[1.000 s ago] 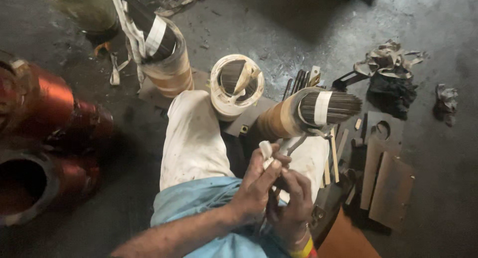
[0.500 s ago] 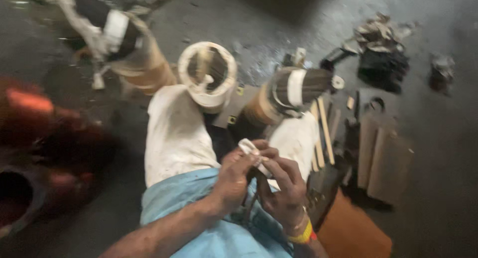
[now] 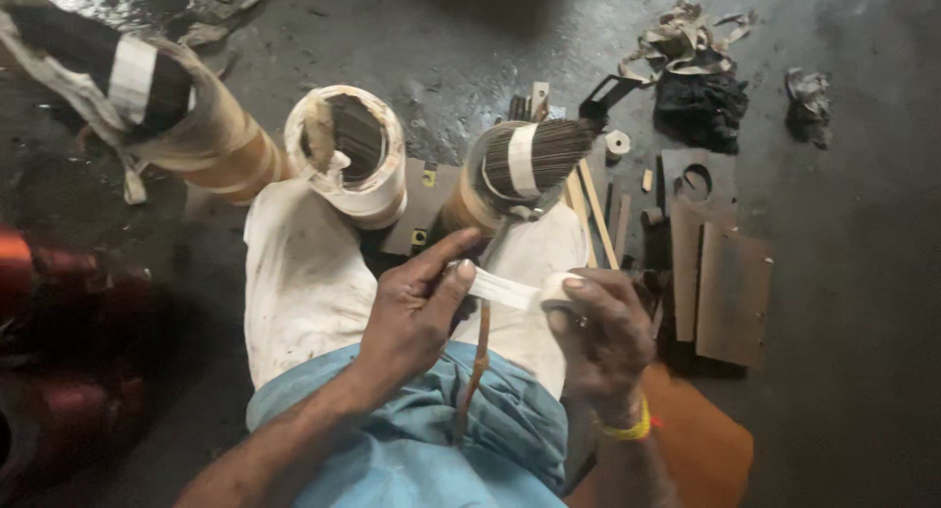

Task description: The person sits on the floor and wraps a white strip around a cylindrical object. They use a pair of pliers to cut the strip and then continue wrapping it around the cylinder.

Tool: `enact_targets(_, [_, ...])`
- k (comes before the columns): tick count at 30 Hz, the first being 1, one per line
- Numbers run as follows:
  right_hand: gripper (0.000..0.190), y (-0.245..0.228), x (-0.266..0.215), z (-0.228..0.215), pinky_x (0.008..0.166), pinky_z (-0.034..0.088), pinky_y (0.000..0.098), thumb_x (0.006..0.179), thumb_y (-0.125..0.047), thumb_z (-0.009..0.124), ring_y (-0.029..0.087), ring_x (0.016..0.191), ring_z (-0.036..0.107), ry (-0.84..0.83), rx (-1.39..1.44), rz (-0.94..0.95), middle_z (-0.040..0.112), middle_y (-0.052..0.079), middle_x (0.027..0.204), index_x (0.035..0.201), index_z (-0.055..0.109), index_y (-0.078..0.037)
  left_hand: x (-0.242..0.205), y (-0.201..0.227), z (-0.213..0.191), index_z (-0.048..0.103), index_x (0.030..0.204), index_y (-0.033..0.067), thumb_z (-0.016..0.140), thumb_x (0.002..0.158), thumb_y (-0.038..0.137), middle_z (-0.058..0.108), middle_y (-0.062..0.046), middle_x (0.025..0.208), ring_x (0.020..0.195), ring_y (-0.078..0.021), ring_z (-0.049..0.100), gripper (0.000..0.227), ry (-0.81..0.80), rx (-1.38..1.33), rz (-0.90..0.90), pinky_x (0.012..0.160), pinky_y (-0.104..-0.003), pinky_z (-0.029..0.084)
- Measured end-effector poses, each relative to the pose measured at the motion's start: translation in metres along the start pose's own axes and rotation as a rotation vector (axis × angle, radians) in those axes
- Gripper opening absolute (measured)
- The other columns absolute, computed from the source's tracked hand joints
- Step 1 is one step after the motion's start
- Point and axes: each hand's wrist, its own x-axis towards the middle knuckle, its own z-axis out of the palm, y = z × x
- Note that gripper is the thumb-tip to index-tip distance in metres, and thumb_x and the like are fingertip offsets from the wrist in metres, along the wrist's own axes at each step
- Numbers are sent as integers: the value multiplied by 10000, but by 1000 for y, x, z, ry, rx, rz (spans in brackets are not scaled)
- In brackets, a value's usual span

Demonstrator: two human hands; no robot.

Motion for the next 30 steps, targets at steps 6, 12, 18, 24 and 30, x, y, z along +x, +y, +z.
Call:
enact_targets(6, [439, 18, -12, -19, 875, 563, 250, 915, 148, 638, 178, 1044, 662, -18, 146, 43, 645, 153, 1244, 1304, 630, -54, -1, 2, -2, 446, 1546, 77, 583, 1019, 142, 628, -8, 790, 716, -39, 561, 548, -60, -126, 26, 666, -223, 498])
enact_targets(12, [389, 27, -33, -12, 907, 523, 261, 929, 92, 614, 173, 1031, 644, -5, 230, 228, 638, 126, 1169, 1313, 642, 29, -7, -14, -9, 595, 1381, 29, 632, 979, 111, 666, -27, 946, 826, -81, 634, 412, -1, -182, 59, 744, -254, 550])
enact_targets(18, [367, 24, -45, -4, 876, 531, 284, 932, -24, 628, 213, 983, 673, -73, 252, 299, 660, 152, 1121, 1283, 658, 80, 6, 4, -68, 663, 1221, 106, 766, 968, 208, 716, -77, 1035, 932, -182, 703, 292, 481, 440, 588, 826, -326, 576])
enact_targets(24, [364, 12, -49, 17, 793, 615, 369, 886, -33, 649, 302, 907, 751, -99, 261, 485, 656, 186, 1127, 1226, 625, 94, 58, 58, -135, 519, 1428, 6, 769, 962, 208, 713, -172, 1122, 989, -288, 730, 566, 328, 602, 835, 839, -398, 599])
enact_targets(30, [367, 7, -52, 27, 871, 564, 328, 916, -53, 702, 233, 991, 686, -126, 182, 441, 631, 155, 1173, 1247, 624, 85, 63, 61, -135, 571, 1402, 134, 742, 1003, 83, 747, -129, 1008, 858, -293, 733, 437, 268, 801, 813, 701, -416, 573])
